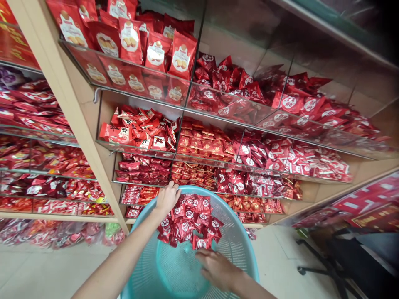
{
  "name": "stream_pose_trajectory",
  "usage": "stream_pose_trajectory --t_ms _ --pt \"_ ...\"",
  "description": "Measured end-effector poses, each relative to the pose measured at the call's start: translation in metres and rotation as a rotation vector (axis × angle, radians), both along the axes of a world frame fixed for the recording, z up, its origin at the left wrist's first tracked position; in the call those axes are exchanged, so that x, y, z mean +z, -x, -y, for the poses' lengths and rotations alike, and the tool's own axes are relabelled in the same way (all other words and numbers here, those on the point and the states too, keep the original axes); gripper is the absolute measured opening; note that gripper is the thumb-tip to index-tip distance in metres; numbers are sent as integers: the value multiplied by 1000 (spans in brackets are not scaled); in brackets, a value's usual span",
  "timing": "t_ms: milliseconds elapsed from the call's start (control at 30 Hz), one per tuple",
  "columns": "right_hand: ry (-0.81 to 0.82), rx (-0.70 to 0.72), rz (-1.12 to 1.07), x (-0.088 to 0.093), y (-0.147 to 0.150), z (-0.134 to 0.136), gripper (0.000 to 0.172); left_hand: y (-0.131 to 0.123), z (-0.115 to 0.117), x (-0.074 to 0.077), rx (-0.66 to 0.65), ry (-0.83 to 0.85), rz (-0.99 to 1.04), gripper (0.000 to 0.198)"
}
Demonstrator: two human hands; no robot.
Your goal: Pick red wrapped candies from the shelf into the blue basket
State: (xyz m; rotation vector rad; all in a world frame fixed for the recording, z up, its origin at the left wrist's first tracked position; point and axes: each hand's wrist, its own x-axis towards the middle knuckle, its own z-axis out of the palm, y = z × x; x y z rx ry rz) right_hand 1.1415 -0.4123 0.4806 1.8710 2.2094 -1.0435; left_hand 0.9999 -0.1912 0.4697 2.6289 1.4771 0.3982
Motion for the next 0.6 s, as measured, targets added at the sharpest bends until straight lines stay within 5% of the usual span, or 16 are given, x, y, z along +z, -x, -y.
stream_pose_trajectory --t_ms 300,600 --pt "15 -51 -5 14 4 -15 46 1 -1 0 -7 -9 21 35" --pt "-21 -43 28 -6 0 -9 49 3 1 4 -2 5 7 35"
